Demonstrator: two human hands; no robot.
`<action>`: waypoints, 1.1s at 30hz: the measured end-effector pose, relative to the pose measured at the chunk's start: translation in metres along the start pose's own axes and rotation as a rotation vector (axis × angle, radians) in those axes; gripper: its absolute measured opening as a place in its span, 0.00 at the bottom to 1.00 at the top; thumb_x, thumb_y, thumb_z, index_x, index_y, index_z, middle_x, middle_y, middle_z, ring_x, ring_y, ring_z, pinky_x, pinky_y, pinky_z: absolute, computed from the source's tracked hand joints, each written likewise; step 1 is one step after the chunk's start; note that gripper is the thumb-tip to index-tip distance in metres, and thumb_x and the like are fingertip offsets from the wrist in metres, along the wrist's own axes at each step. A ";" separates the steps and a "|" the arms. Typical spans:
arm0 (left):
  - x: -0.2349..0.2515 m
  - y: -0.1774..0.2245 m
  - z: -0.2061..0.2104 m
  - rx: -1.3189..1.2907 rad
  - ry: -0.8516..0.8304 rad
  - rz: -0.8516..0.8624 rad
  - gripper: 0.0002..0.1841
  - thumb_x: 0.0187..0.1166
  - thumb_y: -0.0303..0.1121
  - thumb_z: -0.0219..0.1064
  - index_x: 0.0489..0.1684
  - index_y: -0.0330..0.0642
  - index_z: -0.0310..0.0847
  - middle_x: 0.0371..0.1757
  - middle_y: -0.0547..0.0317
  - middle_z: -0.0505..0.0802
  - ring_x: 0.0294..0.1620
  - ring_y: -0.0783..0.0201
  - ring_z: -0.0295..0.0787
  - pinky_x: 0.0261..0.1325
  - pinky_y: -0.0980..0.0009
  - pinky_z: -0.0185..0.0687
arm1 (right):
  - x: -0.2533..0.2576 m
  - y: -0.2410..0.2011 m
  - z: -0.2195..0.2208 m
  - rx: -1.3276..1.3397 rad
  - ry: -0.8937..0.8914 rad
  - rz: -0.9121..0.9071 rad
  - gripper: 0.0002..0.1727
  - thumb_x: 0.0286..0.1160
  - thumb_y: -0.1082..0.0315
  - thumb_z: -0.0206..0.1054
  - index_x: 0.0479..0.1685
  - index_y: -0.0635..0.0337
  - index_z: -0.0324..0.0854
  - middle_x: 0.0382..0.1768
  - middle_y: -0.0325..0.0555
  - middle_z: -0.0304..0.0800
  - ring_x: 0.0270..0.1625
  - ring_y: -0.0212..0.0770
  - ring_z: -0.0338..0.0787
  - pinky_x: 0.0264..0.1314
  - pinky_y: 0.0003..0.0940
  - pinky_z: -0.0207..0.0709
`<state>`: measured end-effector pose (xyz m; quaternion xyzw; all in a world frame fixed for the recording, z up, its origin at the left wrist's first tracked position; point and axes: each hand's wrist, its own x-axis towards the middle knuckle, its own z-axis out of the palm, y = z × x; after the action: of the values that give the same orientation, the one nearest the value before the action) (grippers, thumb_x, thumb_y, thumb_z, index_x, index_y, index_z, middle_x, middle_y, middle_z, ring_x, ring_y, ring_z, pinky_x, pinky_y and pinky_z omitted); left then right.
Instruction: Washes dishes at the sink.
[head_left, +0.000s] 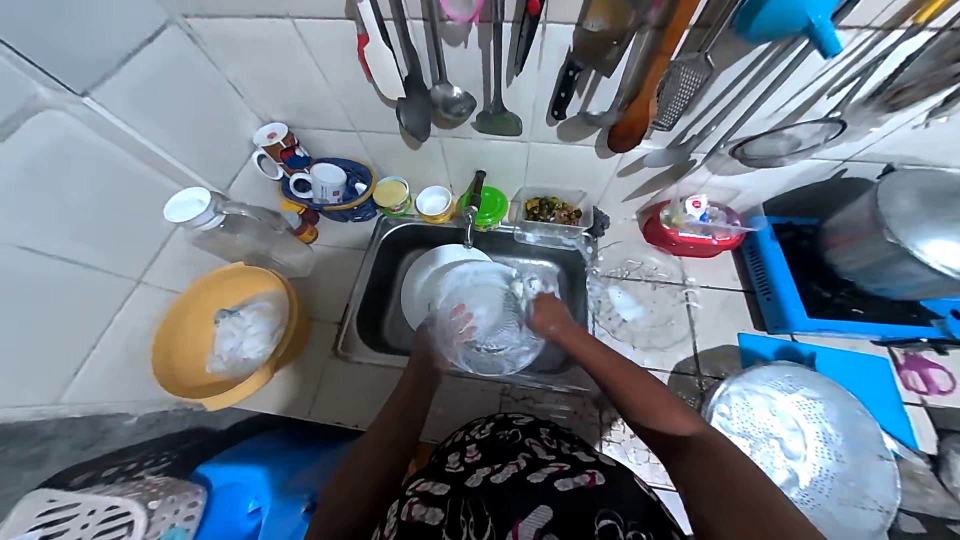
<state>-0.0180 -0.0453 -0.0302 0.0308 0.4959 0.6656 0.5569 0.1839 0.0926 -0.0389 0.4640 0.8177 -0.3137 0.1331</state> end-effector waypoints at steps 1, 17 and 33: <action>0.003 0.004 -0.007 -0.005 0.033 0.031 0.26 0.97 0.44 0.32 0.87 0.40 0.53 0.73 0.36 0.82 0.61 0.44 0.89 0.55 0.49 0.88 | -0.006 0.008 0.008 0.012 0.015 0.015 0.27 0.89 0.58 0.53 0.74 0.73 0.75 0.76 0.72 0.76 0.81 0.67 0.75 0.82 0.64 0.67; 0.072 0.013 -0.072 0.529 0.556 0.255 0.17 0.90 0.32 0.57 0.69 0.29 0.78 0.56 0.41 0.91 0.51 0.55 0.90 0.58 0.57 0.87 | -0.026 0.122 -0.005 0.714 0.836 0.410 0.28 0.91 0.57 0.53 0.81 0.70 0.67 0.66 0.69 0.85 0.71 0.59 0.85 0.78 0.55 0.73; 0.139 0.039 -0.020 0.883 0.368 0.555 0.30 0.75 0.32 0.74 0.77 0.30 0.75 0.80 0.34 0.78 0.82 0.46 0.73 0.85 0.54 0.68 | 0.243 -0.207 -0.116 0.060 0.414 -0.150 0.30 0.81 0.49 0.66 0.75 0.59 0.77 0.72 0.67 0.79 0.72 0.67 0.83 0.68 0.65 0.80</action>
<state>-0.1104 0.0541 -0.0843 0.2743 0.7903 0.5105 0.1987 -0.1122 0.2536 0.0072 0.4603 0.8500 -0.2451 -0.0752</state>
